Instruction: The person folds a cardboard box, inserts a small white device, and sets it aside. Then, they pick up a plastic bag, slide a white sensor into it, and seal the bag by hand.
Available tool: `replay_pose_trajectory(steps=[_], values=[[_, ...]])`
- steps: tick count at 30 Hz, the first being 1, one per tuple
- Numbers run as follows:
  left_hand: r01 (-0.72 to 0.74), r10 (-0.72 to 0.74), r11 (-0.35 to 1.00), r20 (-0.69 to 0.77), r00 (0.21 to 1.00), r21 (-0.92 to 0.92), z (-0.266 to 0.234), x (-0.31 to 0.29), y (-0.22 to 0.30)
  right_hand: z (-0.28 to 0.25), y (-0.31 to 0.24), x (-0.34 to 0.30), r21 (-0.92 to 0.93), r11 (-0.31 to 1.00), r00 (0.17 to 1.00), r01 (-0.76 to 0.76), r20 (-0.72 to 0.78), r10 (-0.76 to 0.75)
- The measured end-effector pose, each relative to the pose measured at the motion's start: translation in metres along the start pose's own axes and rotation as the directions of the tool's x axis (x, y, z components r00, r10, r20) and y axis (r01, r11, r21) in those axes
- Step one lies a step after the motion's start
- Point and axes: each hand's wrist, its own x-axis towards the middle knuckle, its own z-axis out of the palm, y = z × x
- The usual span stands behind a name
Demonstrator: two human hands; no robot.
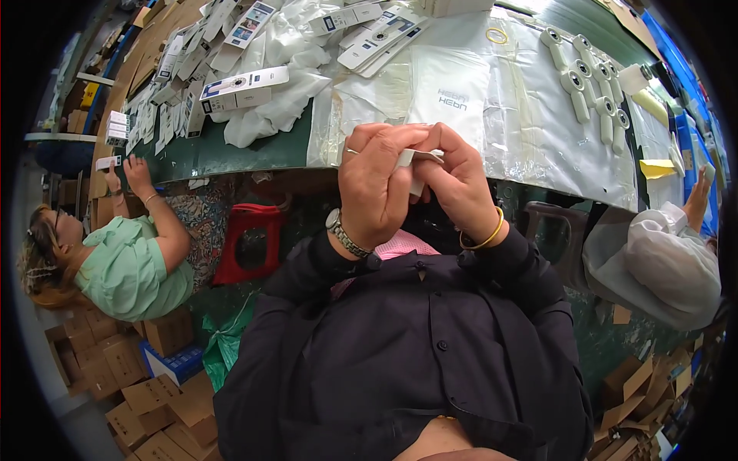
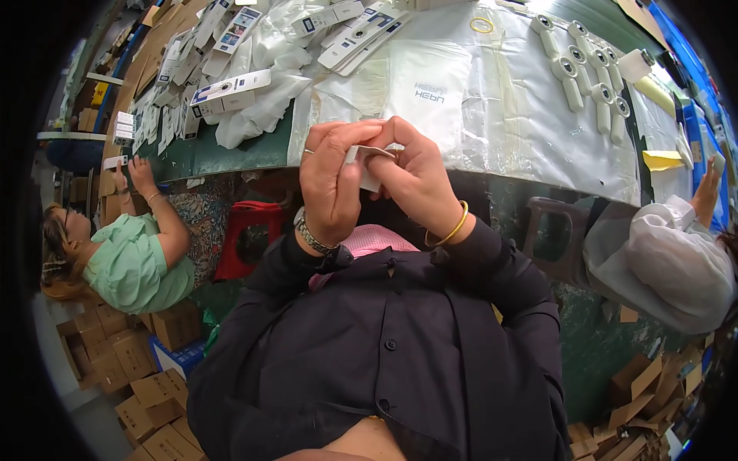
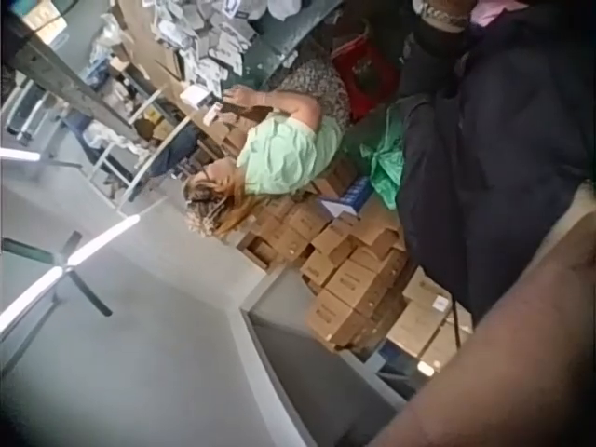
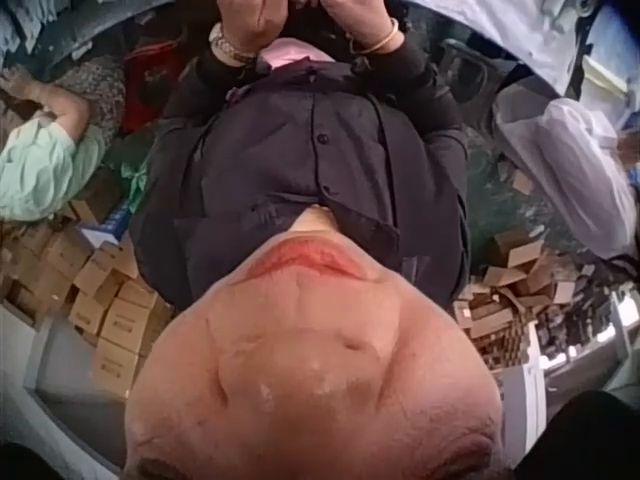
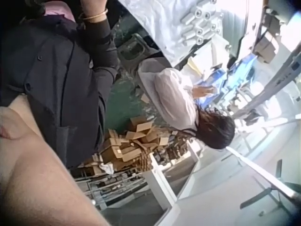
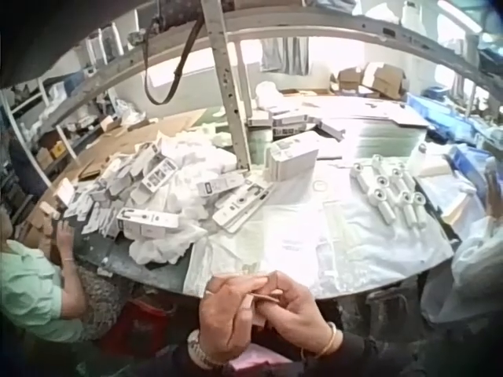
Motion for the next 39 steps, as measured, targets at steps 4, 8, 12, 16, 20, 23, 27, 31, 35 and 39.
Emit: replay_pose_trajectory(steps=[4, 8, 12, 16, 20, 23, 27, 31, 35, 39], values=[[0.039, -0.045, 0.988, -0.038, 0.998, -0.149, -0.001, 0.003, 0.008, -0.007, -0.006, -0.001, -0.069, 0.997, 0.993, 0.027, -0.113, -0.035], [-0.064, 0.071, 0.995, 0.092, 0.993, -0.074, -0.007, -0.013, -0.013, -0.009, -0.019, -0.004, 0.007, 0.999, 0.993, -0.045, -0.113, 0.045], [-0.006, 0.003, 1.000, 0.251, 0.968, 0.012, -0.008, -0.018, -0.012, -0.008, -0.015, -0.004, -0.024, 0.999, 0.995, -0.048, -0.085, 0.045], [-0.004, 0.004, 1.000, 0.196, 0.981, 0.001, -0.001, -0.022, -0.013, -0.001, -0.016, -0.006, -0.008, 0.996, 0.986, -0.092, -0.138, 0.091], [0.060, -0.050, 0.996, 0.140, 0.989, -0.072, -0.006, -0.023, -0.014, 0.006, -0.018, -0.008, -0.100, 0.995, 0.989, 0.027, -0.143, -0.041], [0.166, -0.154, 0.975, 0.088, 0.984, -0.147, -0.003, -0.031, -0.015, 0.003, -0.024, -0.005, -0.737, 0.466, 0.832, 0.489, 0.234, -0.503], [0.143, -0.152, 0.972, -0.036, 0.988, -0.186, 0.007, -0.027, -0.013, 0.007, -0.010, -0.011, -0.690, 0.570, 0.855, 0.447, 0.141, -0.500], [0.103, -0.098, 0.991, -0.066, 0.993, 0.086, 0.004, -0.020, 0.002, 0.006, -0.009, -0.011, -0.694, 0.592, 0.835, 0.409, 0.022, -0.550], [0.105, -0.097, 0.985, -0.068, 0.993, 0.139, 0.004, -0.033, -0.008, 0.004, -0.024, -0.016, -0.774, 0.442, 0.847, 0.453, 0.218, -0.485], [-0.083, 0.083, 0.990, 0.006, 0.997, 0.113, -0.011, -0.030, -0.026, 0.000, -0.033, -0.022, -0.501, 0.839, 0.976, 0.213, 0.078, -0.202]])
